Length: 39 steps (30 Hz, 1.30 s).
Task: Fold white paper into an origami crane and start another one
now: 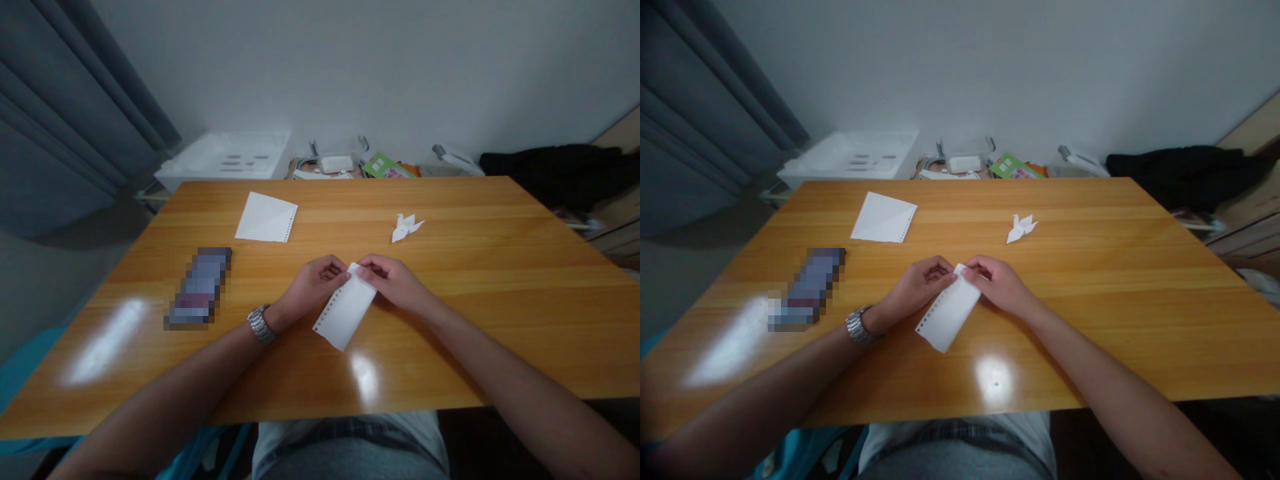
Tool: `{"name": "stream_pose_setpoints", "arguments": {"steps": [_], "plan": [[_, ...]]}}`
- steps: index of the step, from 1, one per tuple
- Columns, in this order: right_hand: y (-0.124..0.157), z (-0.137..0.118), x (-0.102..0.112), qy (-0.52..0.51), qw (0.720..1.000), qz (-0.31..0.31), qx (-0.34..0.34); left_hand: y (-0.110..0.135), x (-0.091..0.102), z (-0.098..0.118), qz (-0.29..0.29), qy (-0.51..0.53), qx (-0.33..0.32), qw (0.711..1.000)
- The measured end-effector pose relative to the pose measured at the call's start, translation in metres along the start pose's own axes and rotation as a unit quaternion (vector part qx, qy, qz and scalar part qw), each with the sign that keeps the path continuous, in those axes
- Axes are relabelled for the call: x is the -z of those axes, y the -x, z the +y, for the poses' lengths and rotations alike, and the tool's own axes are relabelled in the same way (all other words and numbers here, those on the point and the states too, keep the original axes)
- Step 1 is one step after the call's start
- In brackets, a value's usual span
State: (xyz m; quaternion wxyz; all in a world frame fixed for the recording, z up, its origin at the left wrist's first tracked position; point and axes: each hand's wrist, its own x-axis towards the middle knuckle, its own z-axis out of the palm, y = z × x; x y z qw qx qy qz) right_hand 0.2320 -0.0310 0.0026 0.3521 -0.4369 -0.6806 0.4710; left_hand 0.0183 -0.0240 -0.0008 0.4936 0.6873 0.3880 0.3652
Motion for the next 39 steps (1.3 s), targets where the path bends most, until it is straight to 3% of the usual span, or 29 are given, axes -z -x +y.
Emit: {"name": "stream_pose_setpoints", "arguments": {"steps": [5, 18, 39], "plan": [[0.000, -0.003, -0.002, -0.009, 1.000, 0.030, -0.004, 0.001, -0.002, -0.003, -0.016, 0.041, 0.006, 0.999], [0.002, -0.006, -0.003, 0.000, 0.999, 0.038, -0.001, 0.002, -0.003, 0.000, -0.034, 0.105, 0.018, 0.994], [0.005, -0.011, -0.003, 0.043, 0.998, 0.039, 0.007, 0.004, -0.002, 0.002, -0.031, 0.071, 0.014, 0.997]]}}
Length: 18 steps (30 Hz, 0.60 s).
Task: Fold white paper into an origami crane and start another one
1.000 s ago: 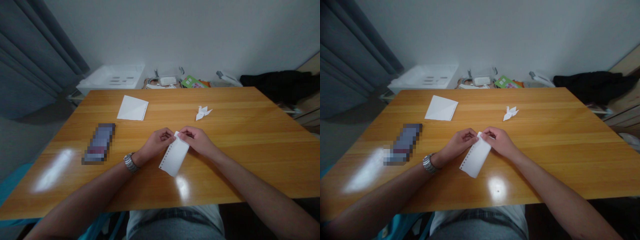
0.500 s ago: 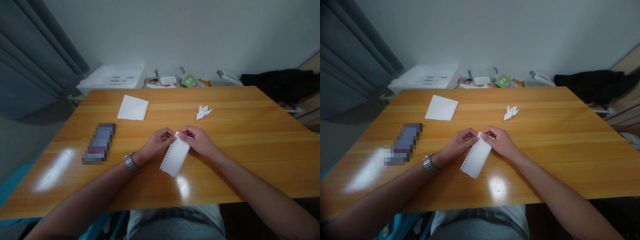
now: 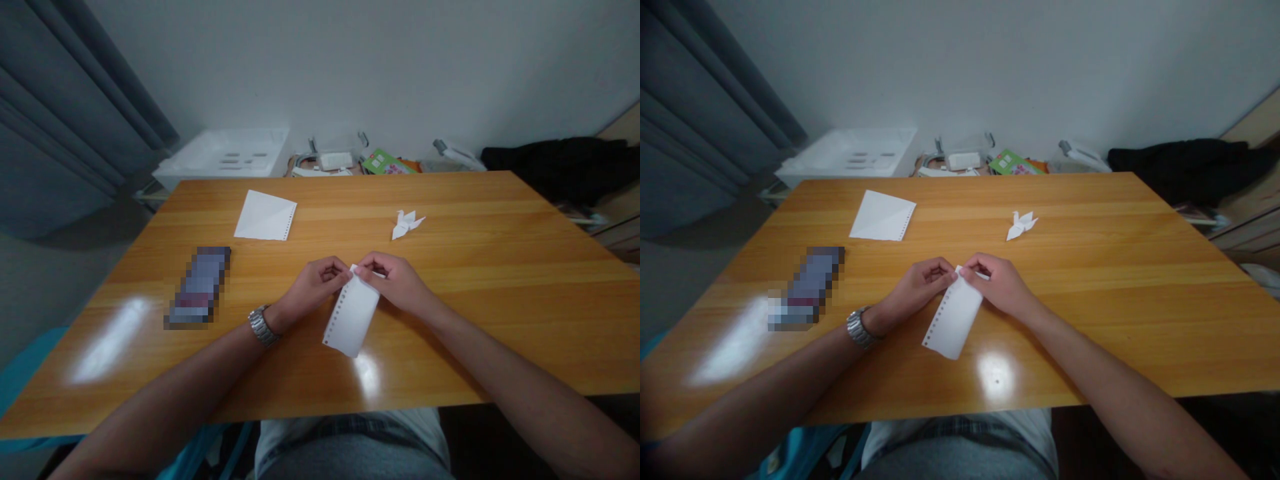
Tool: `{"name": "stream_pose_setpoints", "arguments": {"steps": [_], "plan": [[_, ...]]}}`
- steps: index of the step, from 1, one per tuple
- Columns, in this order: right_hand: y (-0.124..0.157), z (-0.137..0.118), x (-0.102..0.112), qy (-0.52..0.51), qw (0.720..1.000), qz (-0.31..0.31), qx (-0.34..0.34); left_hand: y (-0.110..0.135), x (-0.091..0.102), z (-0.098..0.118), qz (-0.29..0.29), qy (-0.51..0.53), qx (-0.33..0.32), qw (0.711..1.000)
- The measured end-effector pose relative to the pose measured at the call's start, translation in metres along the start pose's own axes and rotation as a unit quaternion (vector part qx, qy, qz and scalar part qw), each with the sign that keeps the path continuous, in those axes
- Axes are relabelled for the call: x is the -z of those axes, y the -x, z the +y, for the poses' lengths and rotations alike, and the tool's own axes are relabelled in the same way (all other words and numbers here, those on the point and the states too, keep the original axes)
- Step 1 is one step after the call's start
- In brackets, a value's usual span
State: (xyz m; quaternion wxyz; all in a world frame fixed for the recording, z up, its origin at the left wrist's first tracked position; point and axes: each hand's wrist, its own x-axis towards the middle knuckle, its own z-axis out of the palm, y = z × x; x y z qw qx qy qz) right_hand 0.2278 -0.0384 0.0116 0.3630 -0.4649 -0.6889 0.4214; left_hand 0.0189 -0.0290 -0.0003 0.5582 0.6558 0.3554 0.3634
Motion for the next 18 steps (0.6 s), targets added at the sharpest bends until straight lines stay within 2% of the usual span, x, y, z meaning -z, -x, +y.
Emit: {"name": "stream_pose_setpoints", "arguments": {"steps": [18], "plan": [[-0.0004, 0.0029, -0.0008, 0.014, 1.000, -0.012, 0.011, -0.0015, -0.0011, -0.0006, 0.014, -0.013, -0.001, 1.000]]}}
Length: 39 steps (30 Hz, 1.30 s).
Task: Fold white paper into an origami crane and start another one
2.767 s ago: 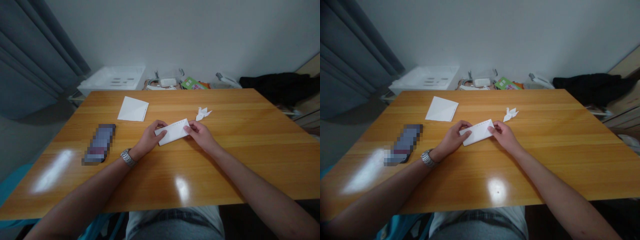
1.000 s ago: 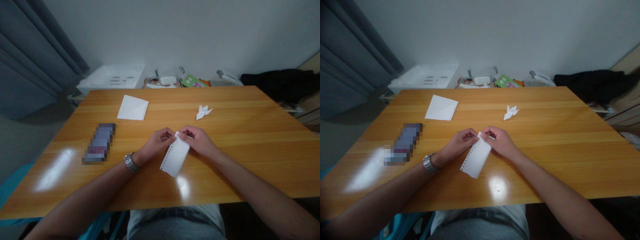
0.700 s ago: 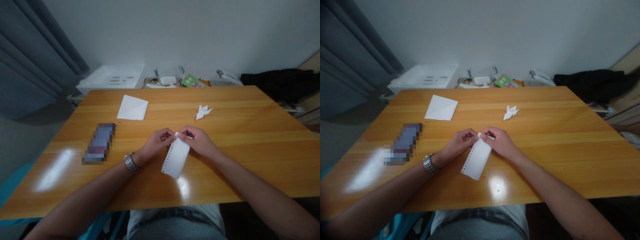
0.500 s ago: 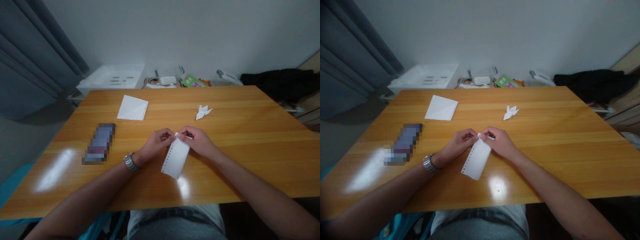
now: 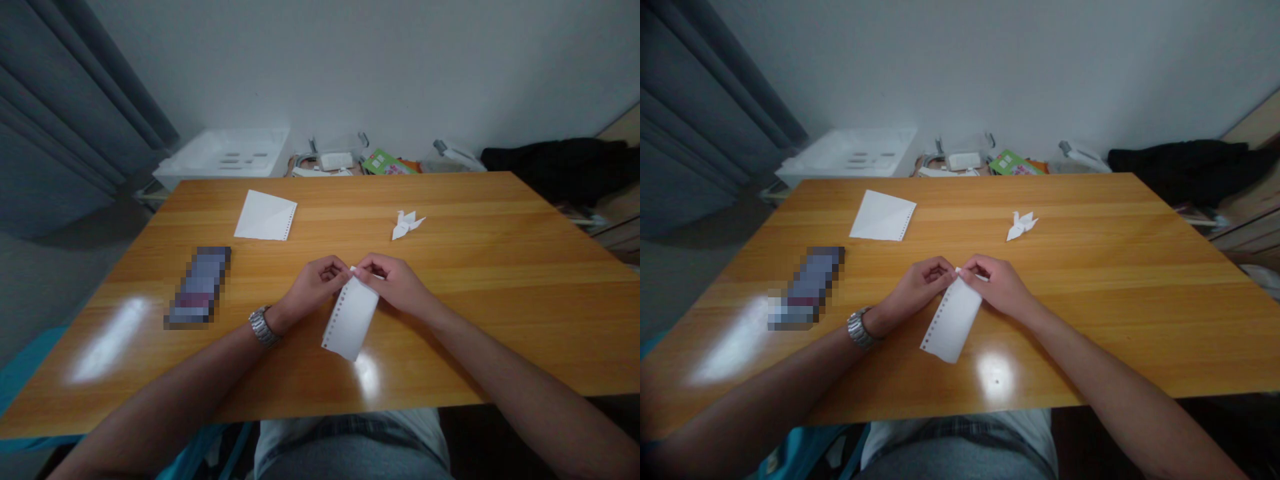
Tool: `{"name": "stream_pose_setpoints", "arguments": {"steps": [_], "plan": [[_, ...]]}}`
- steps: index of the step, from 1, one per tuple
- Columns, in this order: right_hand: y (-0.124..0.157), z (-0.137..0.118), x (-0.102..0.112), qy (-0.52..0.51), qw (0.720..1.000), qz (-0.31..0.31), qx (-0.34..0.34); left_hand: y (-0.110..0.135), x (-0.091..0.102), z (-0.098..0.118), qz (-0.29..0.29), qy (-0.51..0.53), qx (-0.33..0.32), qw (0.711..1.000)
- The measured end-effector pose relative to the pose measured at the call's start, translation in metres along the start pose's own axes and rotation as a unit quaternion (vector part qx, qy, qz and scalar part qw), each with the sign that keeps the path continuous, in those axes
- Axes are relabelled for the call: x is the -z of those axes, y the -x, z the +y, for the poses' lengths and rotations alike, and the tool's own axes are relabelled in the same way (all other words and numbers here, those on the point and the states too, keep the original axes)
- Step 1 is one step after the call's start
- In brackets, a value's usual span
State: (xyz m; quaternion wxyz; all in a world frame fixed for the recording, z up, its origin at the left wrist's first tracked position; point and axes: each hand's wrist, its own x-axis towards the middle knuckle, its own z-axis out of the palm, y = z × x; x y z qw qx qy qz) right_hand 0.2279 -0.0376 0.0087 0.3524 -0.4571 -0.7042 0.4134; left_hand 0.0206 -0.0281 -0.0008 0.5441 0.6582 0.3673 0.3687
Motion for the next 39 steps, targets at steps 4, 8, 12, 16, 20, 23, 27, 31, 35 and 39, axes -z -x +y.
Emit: {"name": "stream_pose_setpoints", "arguments": {"steps": [4, 8, 12, 16, 20, 23, 27, 31, 35, 39], "plan": [[0.0003, -0.0013, 0.0002, 0.005, 1.000, -0.004, 0.000, 0.0003, -0.0009, 0.0003, 0.018, -0.009, -0.003, 1.000], [0.0001, -0.0029, -0.0011, -0.001, 1.000, -0.005, -0.003, 0.0005, -0.0008, 0.0031, 0.030, -0.023, -0.015, 0.999], [-0.0005, -0.0020, -0.0014, -0.040, 0.999, 0.002, -0.011, -0.0007, 0.0015, 0.0041, 0.073, -0.026, -0.019, 0.997], [-0.0013, 0.0019, -0.0012, -0.106, 0.993, 0.023, -0.046, -0.0014, 0.0038, 0.0049, 0.106, -0.030, -0.028, 0.994], [-0.0018, 0.0052, -0.0017, -0.134, 0.988, 0.035, -0.074, -0.0011, 0.0035, 0.0055, 0.113, -0.040, -0.031, 0.992], [-0.0019, 0.0057, -0.0021, -0.136, 0.987, 0.038, -0.078, -0.0010, 0.0031, 0.0051, 0.113, -0.050, -0.031, 0.992], [-0.0012, 0.0040, -0.0022, -0.184, 0.978, 0.042, -0.088, -0.0016, 0.0038, 0.0044, 0.116, -0.043, -0.031, 0.992], [-0.0007, 0.0006, -0.0022, -0.238, 0.963, 0.050, -0.114, -0.0016, 0.0050, 0.0050, 0.125, -0.038, -0.031, 0.991], [-0.0009, -0.0031, -0.0018, -0.228, 0.964, 0.061, -0.120, -0.0011, 0.0053, 0.0062, 0.123, -0.039, -0.030, 0.991], [-0.0010, -0.0037, -0.0003, -0.200, 0.971, 0.063, -0.113, -0.0011, 0.0053, 0.0072, 0.123, -0.040, -0.024, 0.991]]}}
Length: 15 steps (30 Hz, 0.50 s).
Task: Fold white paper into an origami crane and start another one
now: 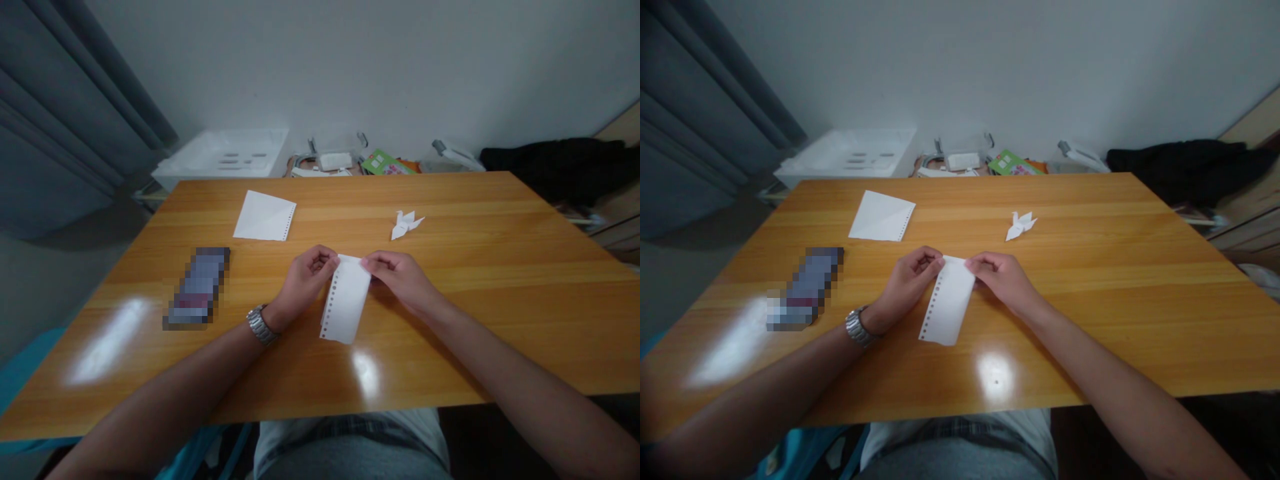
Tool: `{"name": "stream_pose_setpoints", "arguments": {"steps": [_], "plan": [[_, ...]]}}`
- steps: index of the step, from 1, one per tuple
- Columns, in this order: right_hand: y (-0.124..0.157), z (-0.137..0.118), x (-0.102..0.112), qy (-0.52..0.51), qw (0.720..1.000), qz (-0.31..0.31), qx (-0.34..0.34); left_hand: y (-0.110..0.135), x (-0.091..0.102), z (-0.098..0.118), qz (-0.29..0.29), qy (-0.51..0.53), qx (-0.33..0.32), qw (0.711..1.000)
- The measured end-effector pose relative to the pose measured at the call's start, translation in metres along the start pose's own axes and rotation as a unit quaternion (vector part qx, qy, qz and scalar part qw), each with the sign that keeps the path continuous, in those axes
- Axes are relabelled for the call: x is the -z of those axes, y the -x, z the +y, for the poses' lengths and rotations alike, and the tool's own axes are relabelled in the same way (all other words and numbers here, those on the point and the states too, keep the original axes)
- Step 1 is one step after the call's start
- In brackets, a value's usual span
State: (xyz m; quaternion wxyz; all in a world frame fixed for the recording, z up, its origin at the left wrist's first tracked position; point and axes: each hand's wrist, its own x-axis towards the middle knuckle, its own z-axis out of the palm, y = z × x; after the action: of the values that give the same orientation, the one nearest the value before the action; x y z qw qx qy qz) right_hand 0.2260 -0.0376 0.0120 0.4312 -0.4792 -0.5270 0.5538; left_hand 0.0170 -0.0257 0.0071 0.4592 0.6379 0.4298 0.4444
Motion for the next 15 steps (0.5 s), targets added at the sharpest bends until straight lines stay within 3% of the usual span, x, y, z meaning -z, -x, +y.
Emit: {"name": "stream_pose_setpoints", "arguments": {"steps": [6, 15], "plan": [[-0.0004, 0.0000, 0.0018, 0.013, 1.000, 0.007, -0.003, -0.0003, -0.0005, 0.0011, 0.011, 0.001, 0.000, 1.000], [0.0001, 0.0039, 0.0009, -0.114, 0.992, -0.025, -0.045, -0.0018, 0.0030, 0.0028, 0.029, 0.001, -0.010, 1.000]]}}
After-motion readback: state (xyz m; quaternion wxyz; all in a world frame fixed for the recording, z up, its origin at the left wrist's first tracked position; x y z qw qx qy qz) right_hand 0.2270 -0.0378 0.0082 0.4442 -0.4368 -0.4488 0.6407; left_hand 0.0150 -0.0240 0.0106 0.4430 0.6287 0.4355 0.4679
